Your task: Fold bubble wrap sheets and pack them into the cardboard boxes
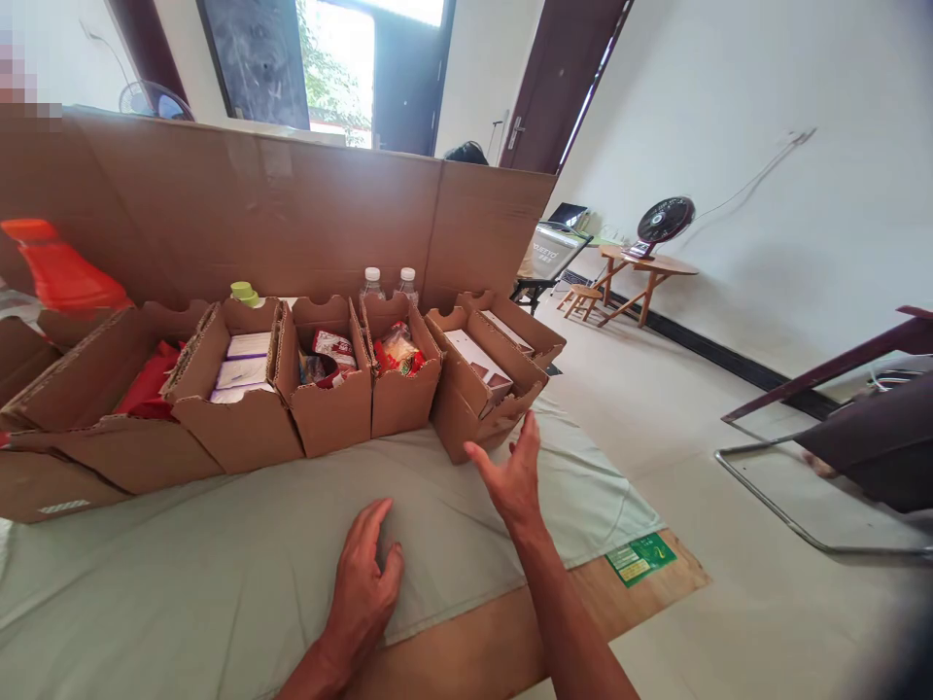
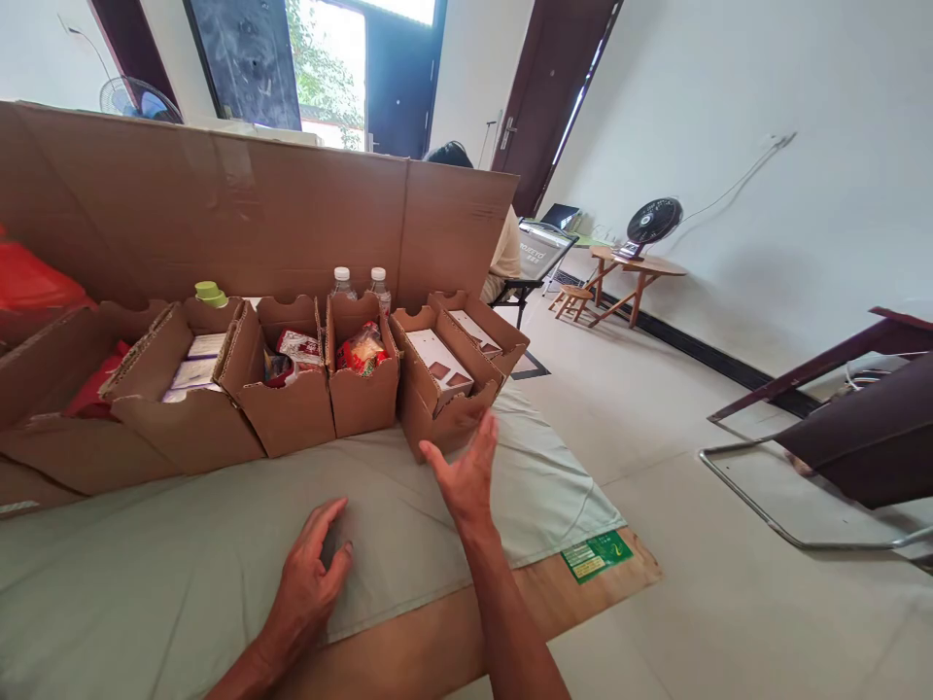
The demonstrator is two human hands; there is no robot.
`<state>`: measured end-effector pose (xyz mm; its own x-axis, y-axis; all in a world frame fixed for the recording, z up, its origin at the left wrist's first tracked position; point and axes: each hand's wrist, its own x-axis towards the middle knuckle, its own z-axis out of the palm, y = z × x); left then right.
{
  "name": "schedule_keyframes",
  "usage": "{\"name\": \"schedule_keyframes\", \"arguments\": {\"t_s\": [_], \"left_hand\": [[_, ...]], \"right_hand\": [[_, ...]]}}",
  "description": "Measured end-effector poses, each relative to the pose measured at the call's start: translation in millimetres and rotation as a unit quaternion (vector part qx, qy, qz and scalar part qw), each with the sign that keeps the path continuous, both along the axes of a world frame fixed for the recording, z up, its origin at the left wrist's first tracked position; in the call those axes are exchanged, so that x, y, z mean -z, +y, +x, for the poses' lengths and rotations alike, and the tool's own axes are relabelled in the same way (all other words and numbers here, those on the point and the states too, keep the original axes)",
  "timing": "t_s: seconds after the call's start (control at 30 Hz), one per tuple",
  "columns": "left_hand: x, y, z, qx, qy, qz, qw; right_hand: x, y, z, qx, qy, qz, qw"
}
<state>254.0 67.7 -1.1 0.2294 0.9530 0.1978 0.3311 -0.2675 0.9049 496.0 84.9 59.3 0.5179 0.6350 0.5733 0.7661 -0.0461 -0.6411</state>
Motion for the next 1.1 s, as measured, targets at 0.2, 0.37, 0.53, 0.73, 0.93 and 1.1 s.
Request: {"name": "schedule_keyframes", "arguments": {"t_s": [0.2,0.37,0.53,0.73,0.93,1.1], "left_hand": [[1.9,0.5,0.4,0.014,0.006,0.024,1.000],[2.5,0.5,1.2,0.002,0.002,0.033,0.999],[5.9,1.3,1.1,0.001,0.004,0.042,0.999],[9.5,2.5,0.6,0.018,-0.001,0.042,0.999],[3.1,4.0,0.9,-0.023,-0.037,0.023,0.999],[-21.5,6.7,-11.3,-0.118,-0.082,-0.016,0.990]], "right_hand": [[12.6,-31.5,-14.0,-0.081,-0.089,-0.065,0.991],[2.9,8.1,-12.2,-0.096,-0.088,-0.095,0.987],[-9.8,19.5,-5.3,-0.108,-0.073,-0.089,0.987],[-71.3,28.8,-41.3,-0.158,-0.058,-0.101,0.981],[-119.6,87.7,-74.8,-0.145,-0.176,-0.276,0.934],[-113.7,26.4,-70.1,-0.155,-0.184,-0.227,0.944]]}}
